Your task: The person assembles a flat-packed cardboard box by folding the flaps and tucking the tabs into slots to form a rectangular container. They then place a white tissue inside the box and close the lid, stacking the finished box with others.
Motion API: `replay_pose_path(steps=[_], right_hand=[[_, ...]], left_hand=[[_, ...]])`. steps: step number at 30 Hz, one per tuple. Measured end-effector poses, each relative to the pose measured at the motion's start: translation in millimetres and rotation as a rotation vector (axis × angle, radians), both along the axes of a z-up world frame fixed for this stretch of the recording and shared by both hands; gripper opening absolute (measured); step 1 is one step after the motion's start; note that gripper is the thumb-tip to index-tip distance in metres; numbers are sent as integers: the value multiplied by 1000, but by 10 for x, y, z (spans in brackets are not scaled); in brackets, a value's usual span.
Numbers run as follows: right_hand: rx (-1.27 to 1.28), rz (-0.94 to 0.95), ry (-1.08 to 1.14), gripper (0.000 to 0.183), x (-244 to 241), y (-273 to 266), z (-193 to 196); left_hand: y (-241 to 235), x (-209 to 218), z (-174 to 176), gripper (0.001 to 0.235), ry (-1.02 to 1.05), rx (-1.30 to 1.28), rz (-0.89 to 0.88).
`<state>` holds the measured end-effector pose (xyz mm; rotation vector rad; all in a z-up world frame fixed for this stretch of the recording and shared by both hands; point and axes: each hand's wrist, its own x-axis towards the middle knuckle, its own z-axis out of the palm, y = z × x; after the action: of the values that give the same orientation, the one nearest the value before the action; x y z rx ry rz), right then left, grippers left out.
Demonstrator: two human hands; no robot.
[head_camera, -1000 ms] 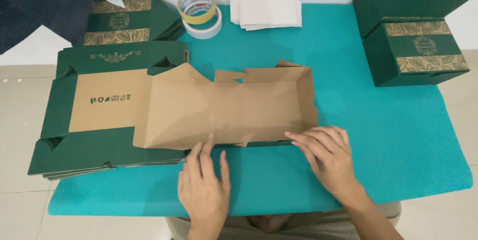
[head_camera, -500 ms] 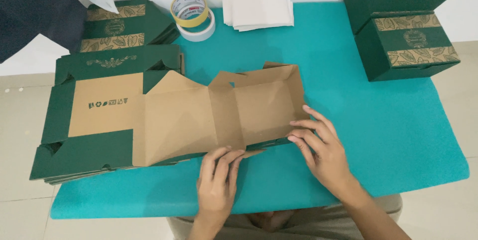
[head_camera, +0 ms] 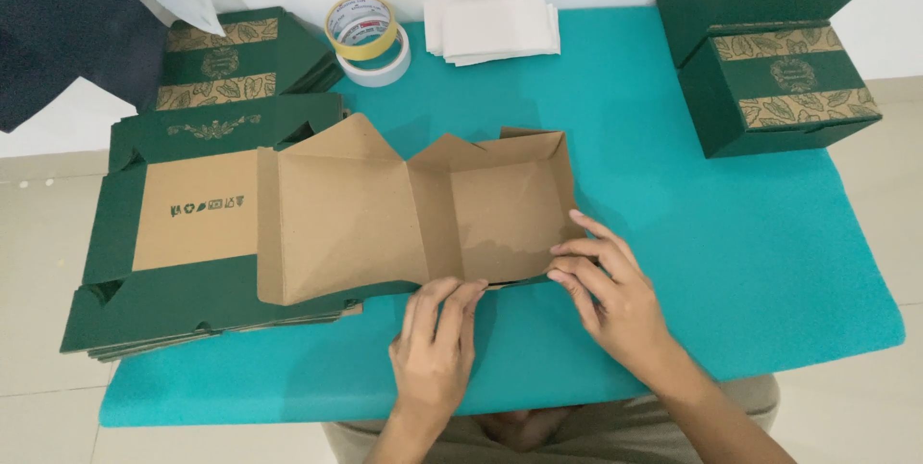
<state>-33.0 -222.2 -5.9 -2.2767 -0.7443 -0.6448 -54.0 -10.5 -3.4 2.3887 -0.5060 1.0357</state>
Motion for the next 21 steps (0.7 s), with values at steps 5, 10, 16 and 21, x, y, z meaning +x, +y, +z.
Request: replay_pose_path(steps=[5, 10, 16, 21], right_hand=[[-2, 8, -33, 11, 9, 20, 2], [0, 23, -11, 12, 5, 10, 6], [14, 29, -23, 10, 7, 34, 57], [12, 45, -4, 12, 5, 18, 55]], left_hand=[[-22, 13, 18, 4, -2, -63, 13], [-23, 22, -8, 6, 5, -54, 3], [-30, 17, -49, 8, 5, -5, 7], [-42, -4, -110, 19, 12, 75, -2]])
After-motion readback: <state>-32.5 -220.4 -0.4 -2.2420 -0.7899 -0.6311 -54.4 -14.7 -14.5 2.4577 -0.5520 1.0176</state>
